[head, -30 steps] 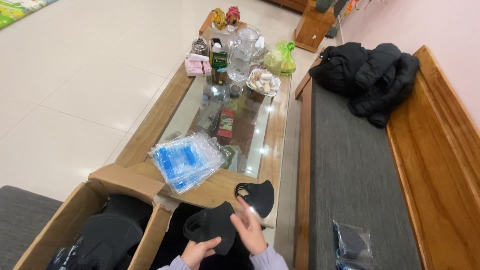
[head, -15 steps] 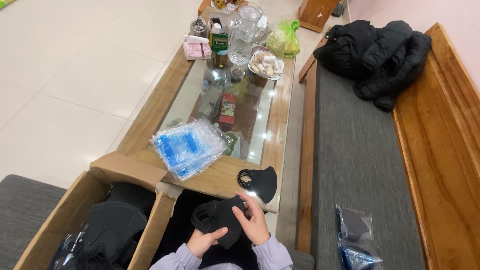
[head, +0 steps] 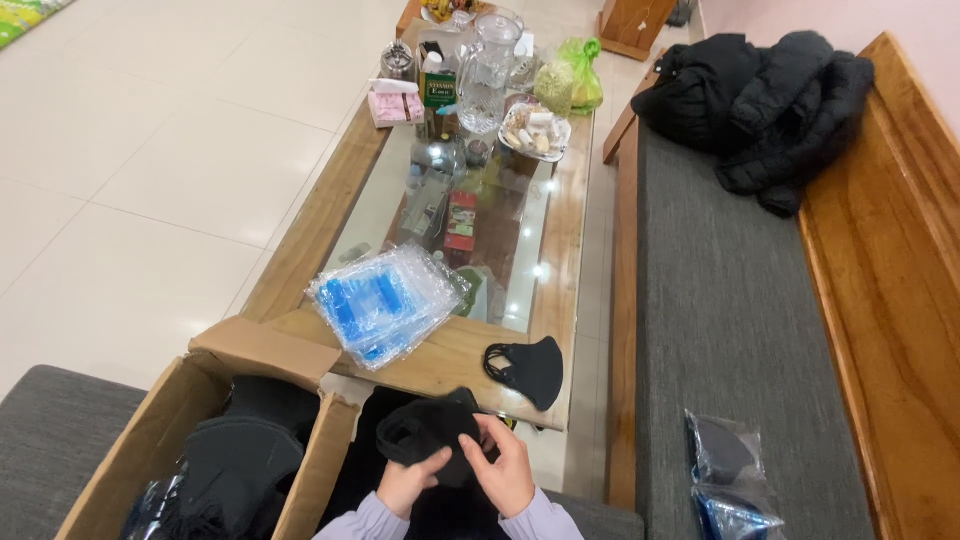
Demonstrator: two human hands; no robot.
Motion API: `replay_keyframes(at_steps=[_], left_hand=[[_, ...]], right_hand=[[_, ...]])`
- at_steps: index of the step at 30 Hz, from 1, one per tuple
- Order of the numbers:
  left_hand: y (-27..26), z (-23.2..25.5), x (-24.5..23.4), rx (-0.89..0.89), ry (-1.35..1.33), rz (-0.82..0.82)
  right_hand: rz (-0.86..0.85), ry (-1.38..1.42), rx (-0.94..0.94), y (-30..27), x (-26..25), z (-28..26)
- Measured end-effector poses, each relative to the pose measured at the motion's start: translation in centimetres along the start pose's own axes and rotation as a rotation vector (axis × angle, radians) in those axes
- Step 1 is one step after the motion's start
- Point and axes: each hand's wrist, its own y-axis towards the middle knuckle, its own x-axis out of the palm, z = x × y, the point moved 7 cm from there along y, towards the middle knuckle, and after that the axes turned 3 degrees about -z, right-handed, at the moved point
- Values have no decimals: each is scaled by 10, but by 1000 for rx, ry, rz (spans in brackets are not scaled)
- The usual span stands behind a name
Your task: The person is taking black face masks out of a cardboard box and placing them into individual clear plastic bags on a glass table.
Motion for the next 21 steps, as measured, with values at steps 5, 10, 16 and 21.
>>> replay_keyframes(at_steps=[5,10,16,21], left_hand=[[-7,17,6,-19,-142,30],[-7,3,12,-50,-120,-77],[-19,15,7,-70,-145,37],[-31,25,-1,-26,-165,82]], right_hand=[[2,-112,-126,-13,12,-14],[111,-141,-257,-12,-3,-32],[75,105,159,14,-15,55],[292,457,289,39,-70,65]])
